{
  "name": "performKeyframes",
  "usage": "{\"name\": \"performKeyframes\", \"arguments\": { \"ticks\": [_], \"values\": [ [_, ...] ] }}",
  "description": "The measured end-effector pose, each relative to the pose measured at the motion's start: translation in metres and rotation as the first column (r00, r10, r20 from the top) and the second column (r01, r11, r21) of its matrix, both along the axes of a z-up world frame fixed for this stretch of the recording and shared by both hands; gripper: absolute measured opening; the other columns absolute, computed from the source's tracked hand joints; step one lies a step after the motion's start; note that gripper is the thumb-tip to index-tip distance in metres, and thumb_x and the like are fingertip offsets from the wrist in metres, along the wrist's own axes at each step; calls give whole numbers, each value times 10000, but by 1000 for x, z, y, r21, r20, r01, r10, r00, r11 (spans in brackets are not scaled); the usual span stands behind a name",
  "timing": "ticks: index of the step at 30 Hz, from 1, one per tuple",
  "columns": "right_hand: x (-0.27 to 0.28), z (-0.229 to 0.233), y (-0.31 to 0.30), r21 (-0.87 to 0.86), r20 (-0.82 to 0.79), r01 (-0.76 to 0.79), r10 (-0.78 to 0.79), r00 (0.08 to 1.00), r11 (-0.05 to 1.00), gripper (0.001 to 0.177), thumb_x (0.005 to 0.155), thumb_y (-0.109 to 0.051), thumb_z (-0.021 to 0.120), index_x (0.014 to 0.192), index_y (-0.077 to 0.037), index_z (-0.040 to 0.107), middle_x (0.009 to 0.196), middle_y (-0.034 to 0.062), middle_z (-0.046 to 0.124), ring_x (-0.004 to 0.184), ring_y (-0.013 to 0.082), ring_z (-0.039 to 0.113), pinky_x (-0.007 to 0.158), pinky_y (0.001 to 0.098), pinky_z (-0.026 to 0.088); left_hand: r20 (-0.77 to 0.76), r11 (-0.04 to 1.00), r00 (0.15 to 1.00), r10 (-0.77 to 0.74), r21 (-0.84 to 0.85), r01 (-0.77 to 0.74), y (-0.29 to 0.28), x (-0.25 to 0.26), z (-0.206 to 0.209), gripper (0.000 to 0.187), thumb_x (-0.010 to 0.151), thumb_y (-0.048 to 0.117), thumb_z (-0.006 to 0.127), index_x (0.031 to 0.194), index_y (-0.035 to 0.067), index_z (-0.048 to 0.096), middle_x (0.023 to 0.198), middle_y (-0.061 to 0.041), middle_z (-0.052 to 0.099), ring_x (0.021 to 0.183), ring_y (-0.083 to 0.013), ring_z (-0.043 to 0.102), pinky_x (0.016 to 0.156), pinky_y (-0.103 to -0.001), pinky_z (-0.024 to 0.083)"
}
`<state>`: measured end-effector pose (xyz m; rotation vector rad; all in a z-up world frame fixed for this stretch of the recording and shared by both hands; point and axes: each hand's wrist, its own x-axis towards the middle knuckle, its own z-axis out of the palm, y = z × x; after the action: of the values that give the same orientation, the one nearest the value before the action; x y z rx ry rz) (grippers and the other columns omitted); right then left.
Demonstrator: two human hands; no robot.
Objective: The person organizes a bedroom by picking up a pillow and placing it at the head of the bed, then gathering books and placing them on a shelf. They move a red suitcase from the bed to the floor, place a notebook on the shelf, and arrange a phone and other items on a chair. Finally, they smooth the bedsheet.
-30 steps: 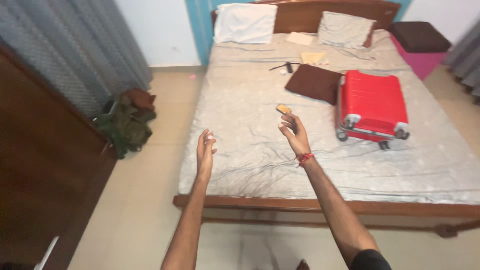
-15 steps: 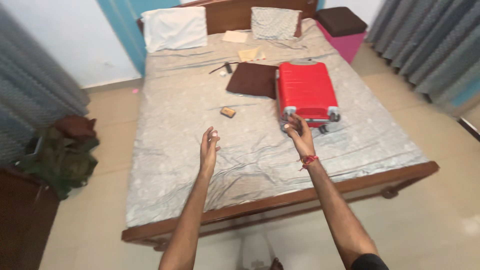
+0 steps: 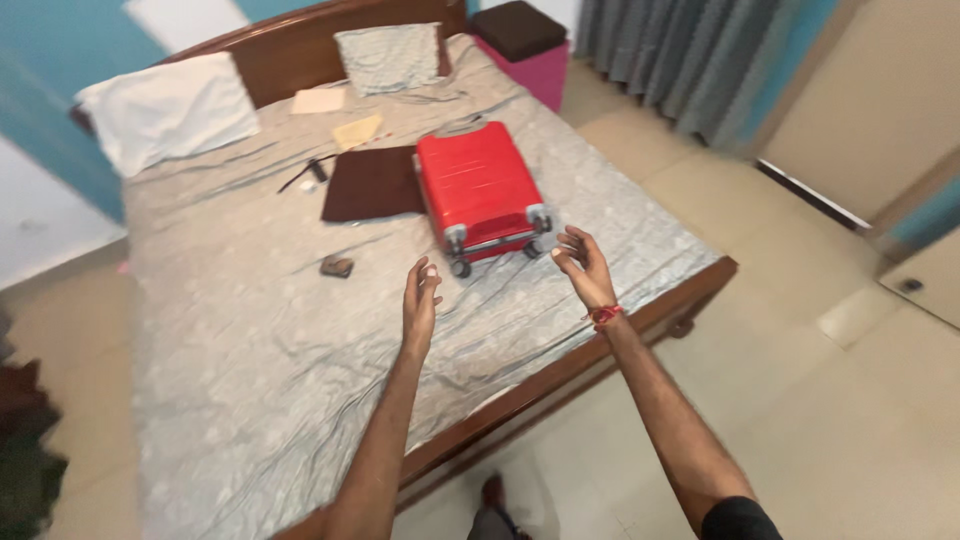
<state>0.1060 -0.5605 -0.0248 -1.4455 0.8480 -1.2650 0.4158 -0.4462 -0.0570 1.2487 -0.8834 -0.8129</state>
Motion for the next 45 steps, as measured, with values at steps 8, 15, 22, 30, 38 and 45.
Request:
{"name": "performKeyframes", "arguments": {
  "ticks": [8,15,22,30,38,45],
  "values": [
    [-51,-9,-43,102,-17,83,-82,997,991,597,915,-179,743,1454,-97,500,1365,83,632,1160,160,623,880,310,550,-24,996,996,-87,-20,86,-90,-49,-36,573,1017,458,589,1475,120,527,1268,-37,621,1119,-153,604,855,-321,514],
    [-101,-10,-101,106,-17,109,-108,994,988,616,912,-176,738,1468,-89,488,1373,98,620,1146,180,618,878,325,545,-104,990,985,-138,-17,137,-182,-88,-64,554,996,423,608,1482,180,503,1328,-16,602,1149,-162,605,876,-327,518],
    [-151,-3,-138,183,-21,181,-180,983,966,612,933,-203,714,1481,-104,461,1398,86,603,1182,159,614,924,336,527,-116,980,974,-194,32,199,-248,-149,-68,557,1009,429,607,1489,166,501,1362,-37,609,1181,-173,605,910,-339,507],
    [-202,-5,-194,231,-16,168,-168,986,958,600,937,-199,708,1484,-119,472,1403,78,612,1155,154,607,922,320,526,-48,977,978,-201,59,204,-295,-195,-51,561,1020,441,563,1499,158,487,1364,-40,586,1146,-170,589,889,-316,501],
    [-270,-10,-280,197,3,51,-53,999,979,620,922,-172,712,1483,-101,457,1377,77,601,1163,137,592,900,296,520,21,996,997,-74,51,73,-334,-260,-25,557,1028,432,527,1510,158,467,1405,-62,579,1178,-190,607,883,-360,517],
    [-326,-9,-340,93,21,-75,74,997,993,578,958,-93,679,1493,-78,464,1359,82,605,1119,124,593,887,256,514,-18,999,999,32,36,-31,-354,-315,-22,569,1016,434,581,1492,131,506,1354,-100,619,1158,-217,634,853,-365,543]
  ]
}}
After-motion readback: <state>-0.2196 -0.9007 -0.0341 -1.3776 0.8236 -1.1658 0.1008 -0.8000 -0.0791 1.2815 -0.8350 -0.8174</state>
